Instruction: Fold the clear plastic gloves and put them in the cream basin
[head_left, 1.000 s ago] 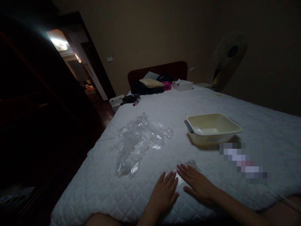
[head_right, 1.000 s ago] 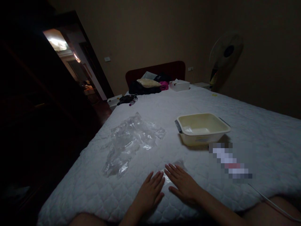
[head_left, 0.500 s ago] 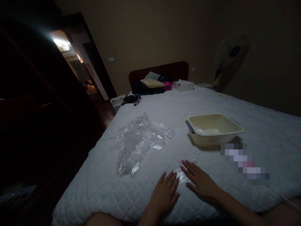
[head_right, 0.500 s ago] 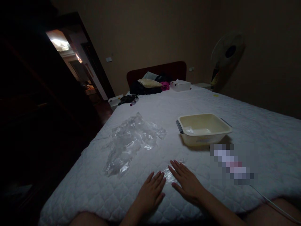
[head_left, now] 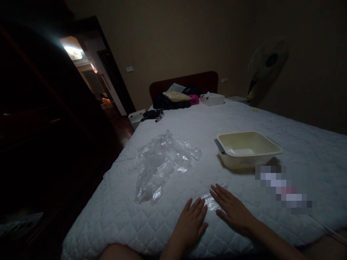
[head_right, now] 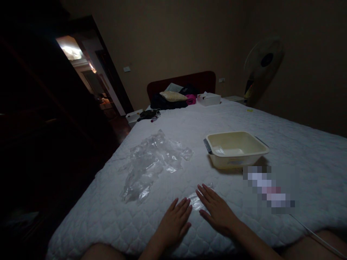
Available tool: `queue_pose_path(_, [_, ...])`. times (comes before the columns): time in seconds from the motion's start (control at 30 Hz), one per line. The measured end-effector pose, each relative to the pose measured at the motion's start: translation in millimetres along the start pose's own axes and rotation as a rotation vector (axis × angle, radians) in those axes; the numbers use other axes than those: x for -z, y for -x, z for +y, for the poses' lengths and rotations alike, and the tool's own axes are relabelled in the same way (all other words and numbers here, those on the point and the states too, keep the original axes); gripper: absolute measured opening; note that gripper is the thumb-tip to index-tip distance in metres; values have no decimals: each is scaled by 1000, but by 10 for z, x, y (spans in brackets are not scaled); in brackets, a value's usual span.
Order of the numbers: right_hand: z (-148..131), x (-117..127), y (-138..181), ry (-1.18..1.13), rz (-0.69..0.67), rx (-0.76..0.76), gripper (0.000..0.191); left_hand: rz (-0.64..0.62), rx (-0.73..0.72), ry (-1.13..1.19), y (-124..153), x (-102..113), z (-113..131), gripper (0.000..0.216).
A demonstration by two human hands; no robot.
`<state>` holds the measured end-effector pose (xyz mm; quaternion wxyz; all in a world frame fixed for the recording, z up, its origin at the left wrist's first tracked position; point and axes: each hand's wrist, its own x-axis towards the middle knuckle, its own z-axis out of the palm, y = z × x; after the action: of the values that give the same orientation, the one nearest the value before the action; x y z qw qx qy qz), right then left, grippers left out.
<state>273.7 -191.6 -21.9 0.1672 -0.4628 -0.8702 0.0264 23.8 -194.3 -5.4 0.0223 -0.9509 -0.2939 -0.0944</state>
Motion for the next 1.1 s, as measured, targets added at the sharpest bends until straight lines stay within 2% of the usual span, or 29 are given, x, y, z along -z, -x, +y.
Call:
queue_pose_path(0.2, [2,26,-9,-36,-33,-17,61,10,-1,-21,2,22,4,49])
queue_pose_path(0.43, [168,27,-9,-135,-87,21,58,-1,-2,-10,1,10,-6,49])
queue_pose_path(0.6, [212,45,-17,-64,-47,70,57,7,-5,-14,-3,36,1,49])
queue_pose_path(0.83, [213,10,-18,4,-22,42,58,17,-3,-21,10,21,-8,50])
queue_pose_path(0.97, [303,-76,7,78,48,-49,59,15,7,-25,30,6,-14,50])
queue_pose_path(1.1, [359,-135,20,121,50,-73,60,6,15,-24,38,16,-6,49])
